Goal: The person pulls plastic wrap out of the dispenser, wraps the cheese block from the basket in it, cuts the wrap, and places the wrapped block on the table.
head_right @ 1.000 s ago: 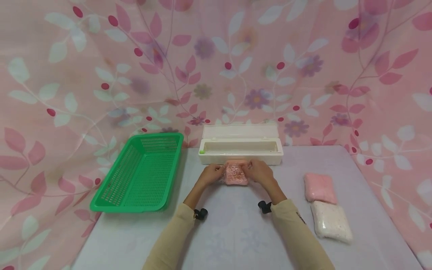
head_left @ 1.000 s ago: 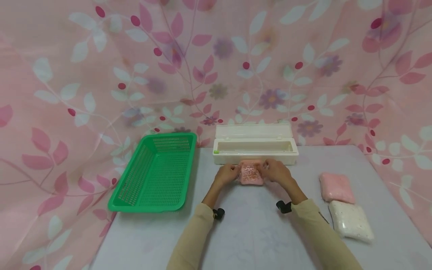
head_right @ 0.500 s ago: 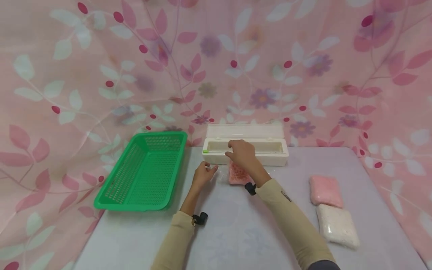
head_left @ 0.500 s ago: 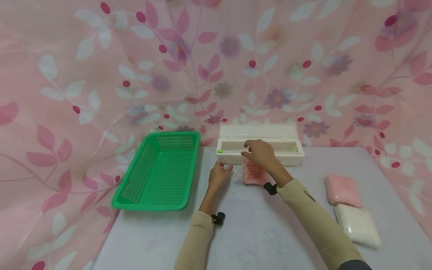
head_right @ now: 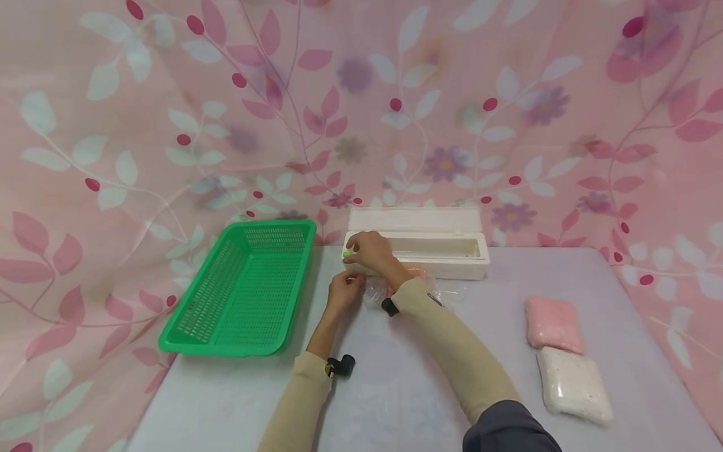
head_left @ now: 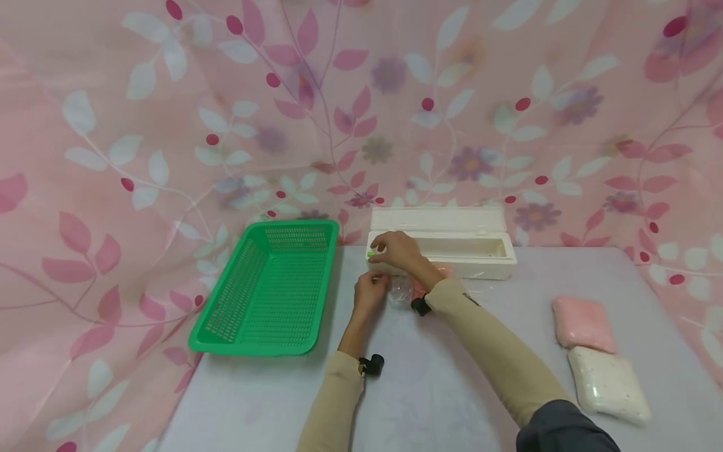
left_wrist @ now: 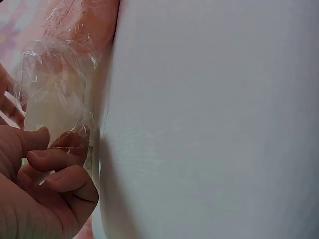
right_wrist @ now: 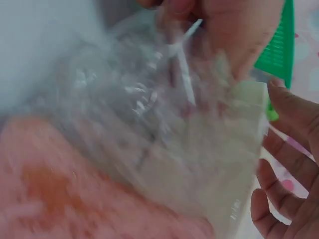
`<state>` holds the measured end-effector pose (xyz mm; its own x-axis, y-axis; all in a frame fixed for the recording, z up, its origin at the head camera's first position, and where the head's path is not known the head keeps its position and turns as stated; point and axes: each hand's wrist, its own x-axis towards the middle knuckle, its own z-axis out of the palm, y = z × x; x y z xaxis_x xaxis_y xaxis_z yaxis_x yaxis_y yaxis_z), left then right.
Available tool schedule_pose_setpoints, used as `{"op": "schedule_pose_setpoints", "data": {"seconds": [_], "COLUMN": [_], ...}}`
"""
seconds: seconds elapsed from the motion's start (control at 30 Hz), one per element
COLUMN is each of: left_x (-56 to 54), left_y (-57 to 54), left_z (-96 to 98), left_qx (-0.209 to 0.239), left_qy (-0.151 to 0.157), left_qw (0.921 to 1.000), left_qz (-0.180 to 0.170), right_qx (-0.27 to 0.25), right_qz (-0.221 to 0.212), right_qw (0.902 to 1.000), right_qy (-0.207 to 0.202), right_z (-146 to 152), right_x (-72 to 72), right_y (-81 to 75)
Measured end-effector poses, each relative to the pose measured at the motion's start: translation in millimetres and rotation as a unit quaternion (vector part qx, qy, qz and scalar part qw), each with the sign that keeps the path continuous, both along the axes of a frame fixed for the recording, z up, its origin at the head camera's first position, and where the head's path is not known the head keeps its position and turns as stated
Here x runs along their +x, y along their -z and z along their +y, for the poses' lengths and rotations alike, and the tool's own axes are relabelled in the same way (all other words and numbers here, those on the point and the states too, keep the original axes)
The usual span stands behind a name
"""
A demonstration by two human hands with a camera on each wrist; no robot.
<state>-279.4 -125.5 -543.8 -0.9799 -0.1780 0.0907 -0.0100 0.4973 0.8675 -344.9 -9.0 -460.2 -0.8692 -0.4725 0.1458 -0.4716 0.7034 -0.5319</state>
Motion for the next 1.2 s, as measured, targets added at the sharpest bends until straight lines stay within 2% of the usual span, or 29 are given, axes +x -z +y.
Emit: {"op": "schedule_pose_setpoints", "data": {"seconds": [0.17,0.23,0.4,0.5,0.6,0.7,0.8,0.97,1.07,1.2], "left_x": [-1.2,-2.0,-3.5,-6.3,-10.3,-14.5,-17.7,-26.6,-31.4,-32.6], "left_y": [-2.9,-4.9,-11.0,-12.0,-10.7,-9.5,-8.4,-2.3,0.9,1.4], "left_z": [0.9,0.1,-3.8,-7.0,-10.9,-15.6,-20.5,-29.8,-33.3,-35.1], "left_qx": [0.009,0.003,-0.003,0.001,0.017,0.045,0.071,0.131,0.157,0.149], "left_qy": [-0.004,-0.028,-0.113,-0.128,-0.11,-0.069,-0.031,0.011,0.025,0.023], "left_qw": [0.9999,0.9996,0.9935,0.9915,0.9928,0.994,0.9934,0.9887,0.9853,0.9871], "left_qz": [0.005,0.009,0.014,0.022,0.045,0.072,0.084,0.072,0.061,0.054], "right_qx": [-0.035,-0.043,-0.046,-0.043,-0.042,-0.04,-0.037,-0.036,-0.038,-0.044], "right_qz": [-0.013,-0.012,-0.025,-0.028,-0.026,-0.026,-0.03,-0.037,-0.04,-0.047], "right_qw": [0.999,0.9983,0.9971,0.9969,0.9969,0.9967,0.9964,0.9964,0.9962,0.9954], "right_qy": [0.024,0.036,0.055,0.06,0.062,0.066,0.069,0.067,0.068,0.071], "right_z": [-4,-6,-9,-9,-9,-9,-10,-10,-10,-9], "right_x": [0.0,0.1,0.6,0.1,-1.1,-2.3,-3.2,-3.2,-2.3,-2.1], "right_y": [2.4,2.4,2.5,3.2,4.0,4.6,5.5,6.7,6.6,6.7]}}
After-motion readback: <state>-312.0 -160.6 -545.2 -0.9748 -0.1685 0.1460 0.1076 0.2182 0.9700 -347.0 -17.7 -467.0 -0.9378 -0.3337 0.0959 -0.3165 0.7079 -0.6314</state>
